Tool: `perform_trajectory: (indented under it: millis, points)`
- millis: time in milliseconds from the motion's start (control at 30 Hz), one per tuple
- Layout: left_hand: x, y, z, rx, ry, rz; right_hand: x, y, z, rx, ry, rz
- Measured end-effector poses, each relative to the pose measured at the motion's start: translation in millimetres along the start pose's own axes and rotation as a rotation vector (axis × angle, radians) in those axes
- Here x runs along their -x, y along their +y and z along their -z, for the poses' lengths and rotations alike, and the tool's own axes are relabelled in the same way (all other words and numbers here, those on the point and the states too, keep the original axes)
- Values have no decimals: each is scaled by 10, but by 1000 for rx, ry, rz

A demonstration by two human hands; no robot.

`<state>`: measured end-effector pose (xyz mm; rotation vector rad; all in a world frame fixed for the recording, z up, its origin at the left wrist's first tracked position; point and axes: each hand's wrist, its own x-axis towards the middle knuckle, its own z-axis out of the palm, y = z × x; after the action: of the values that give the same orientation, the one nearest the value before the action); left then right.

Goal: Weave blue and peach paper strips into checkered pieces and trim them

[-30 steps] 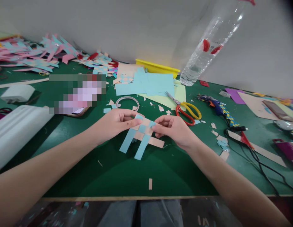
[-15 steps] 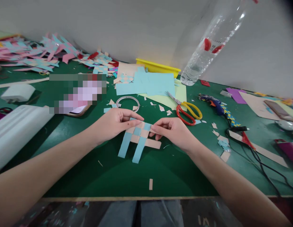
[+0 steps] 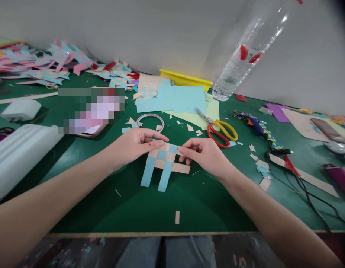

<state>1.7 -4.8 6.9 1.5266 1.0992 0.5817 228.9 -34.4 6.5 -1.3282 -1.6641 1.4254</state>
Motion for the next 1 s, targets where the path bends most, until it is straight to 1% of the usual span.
perform_trajectory:
  millis: [100,200,300,567,700,833,1000]
  points:
    - [-14,-8,-11,4,-5,-28,0,-4,-6,-2,-9,7]
    - [-27,-20,-28,-55,-9,-73,-2,13,-29,-12,-32,7]
    - [-30,-28,-52,-69,-47,-111,-2,34,-63,-26,-51,12]
    - [-9,-20,-103,-42,-88,-112,20,-10,-113,-51,-85,7]
    - [-12,-16,-96,-59,-79,-117,31,-16,-110,-70,-105,24]
    - [-20,-17,-85,-67,-45,-110,33,-2,-96,-48,-103,54]
    - [-5,-35,-80,-67,-35,-97,32,2,-84,-19,-91,45]
